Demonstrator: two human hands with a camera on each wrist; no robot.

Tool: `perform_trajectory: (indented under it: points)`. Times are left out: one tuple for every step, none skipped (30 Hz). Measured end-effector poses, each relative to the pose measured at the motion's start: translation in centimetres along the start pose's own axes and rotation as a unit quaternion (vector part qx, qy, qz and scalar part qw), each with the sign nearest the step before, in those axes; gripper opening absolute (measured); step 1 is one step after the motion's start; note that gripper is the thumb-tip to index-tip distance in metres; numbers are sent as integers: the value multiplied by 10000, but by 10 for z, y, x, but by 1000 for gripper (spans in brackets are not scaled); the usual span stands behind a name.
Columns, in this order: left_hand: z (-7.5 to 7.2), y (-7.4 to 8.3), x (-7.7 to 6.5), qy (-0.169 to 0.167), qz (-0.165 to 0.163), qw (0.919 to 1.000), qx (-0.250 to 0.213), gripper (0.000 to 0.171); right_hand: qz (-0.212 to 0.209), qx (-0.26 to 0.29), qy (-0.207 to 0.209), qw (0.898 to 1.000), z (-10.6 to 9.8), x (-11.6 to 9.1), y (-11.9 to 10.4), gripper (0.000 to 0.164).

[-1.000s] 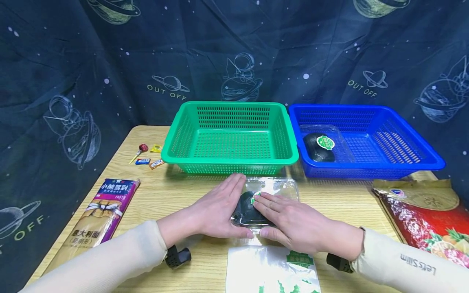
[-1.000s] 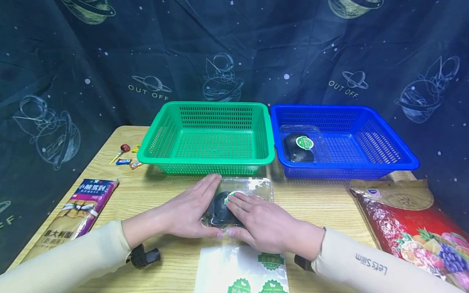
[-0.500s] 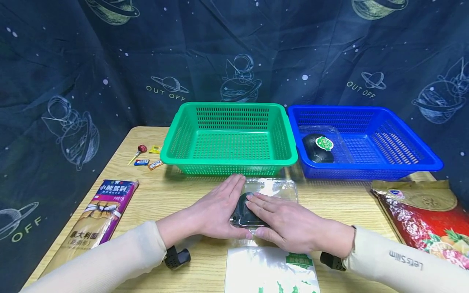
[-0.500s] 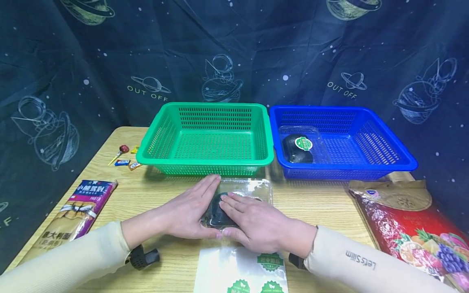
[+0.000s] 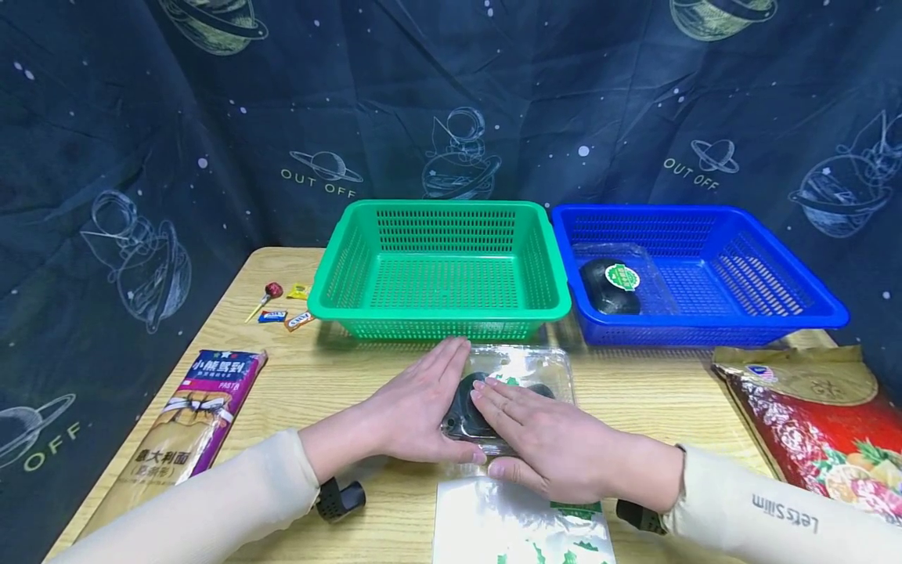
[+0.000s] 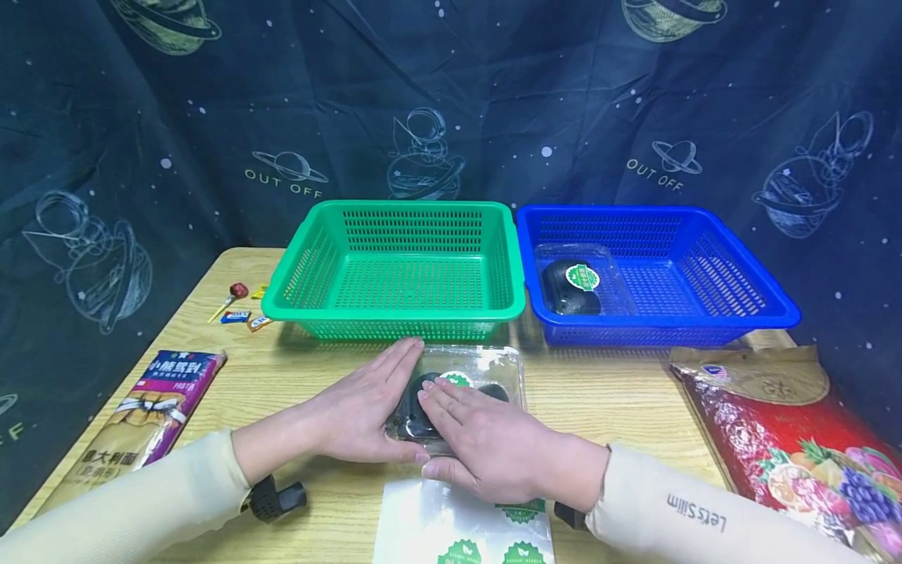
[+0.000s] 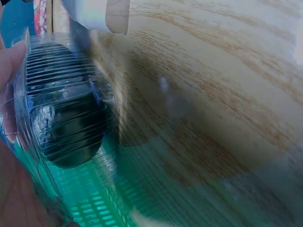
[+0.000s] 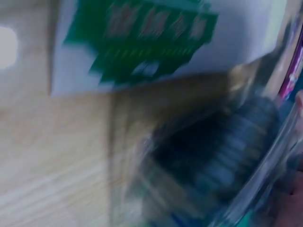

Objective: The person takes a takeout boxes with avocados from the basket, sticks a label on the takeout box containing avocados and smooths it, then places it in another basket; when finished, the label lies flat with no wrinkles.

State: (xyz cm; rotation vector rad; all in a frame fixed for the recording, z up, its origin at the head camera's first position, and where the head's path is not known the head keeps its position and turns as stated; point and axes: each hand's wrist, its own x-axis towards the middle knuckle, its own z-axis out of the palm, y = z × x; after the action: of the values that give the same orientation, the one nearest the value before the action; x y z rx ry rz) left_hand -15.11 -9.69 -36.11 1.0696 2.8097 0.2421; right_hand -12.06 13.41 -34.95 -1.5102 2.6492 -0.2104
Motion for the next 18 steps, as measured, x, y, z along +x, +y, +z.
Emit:
perform_trajectory:
  points:
    - [0,0,0,9,9,10000,-2,124,-14,-12,-6,10000,0,0,-2,71]
    - [0,0,0,11,16,10000,6,123,-16,-11,1,10000,1,0,-4,72]
    - [0,0,0,3,25,10000,10,123,-11,7,6,10000,1,0,-6,73]
    - [0,0,0,-7,30,10000,18,123,-8,37,19,10000,1,0,-8,74]
    - [0,0,0,-9,37,10000,16,123,8,55,34,10000,1,1,-10,75]
    - [0,0,0,-17,39,10000,19,123,38,56,47,10000,2,1,-11,76]
    - [0,0,0,-32,37,10000,14,123,67,16,71,10000,2,2,-12,77]
    - [0,0,0,-43,36,10000,17,123,94,-48,82,9999,3,2,-13,79]
    - [0,0,0,-47,34,10000,4,123,116,-125,96,9998,3,3,-14,80]
    - [0,0,-1,-42,31,10000,0,123,129,-224,115,9996,4,2,-15,80]
    - [0,0,-1,-38,29,10000,-4,123,148,-336,125,9992,5,2,-15,81]
    - [-1,0,-1,-37,27,10000,-3,123,167,-423,139,9989,5,1,-15,81]
    - [0,0,-1,-35,24,10000,-13,123,187,-502,154,9984,5,0,-15,82]
    - [0,0,-1,-35,17,10000,3,123,211,-545,164,9982,5,-1,-15,81]
    - [0,0,0,-44,8,10000,11,123,242,-575,178,9979,5,-2,-14,81]
    - [0,0,0,-52,0,10000,24,123,271,-618,180,9976,5,-3,-14,81]
    - [0,1,0,-51,-5,10000,35,123,305,-642,177,9973,5,-5,-13,81]
    - [0,1,0,-55,-12,10000,45,123,328,-660,186,9971,4,-6,-12,81]
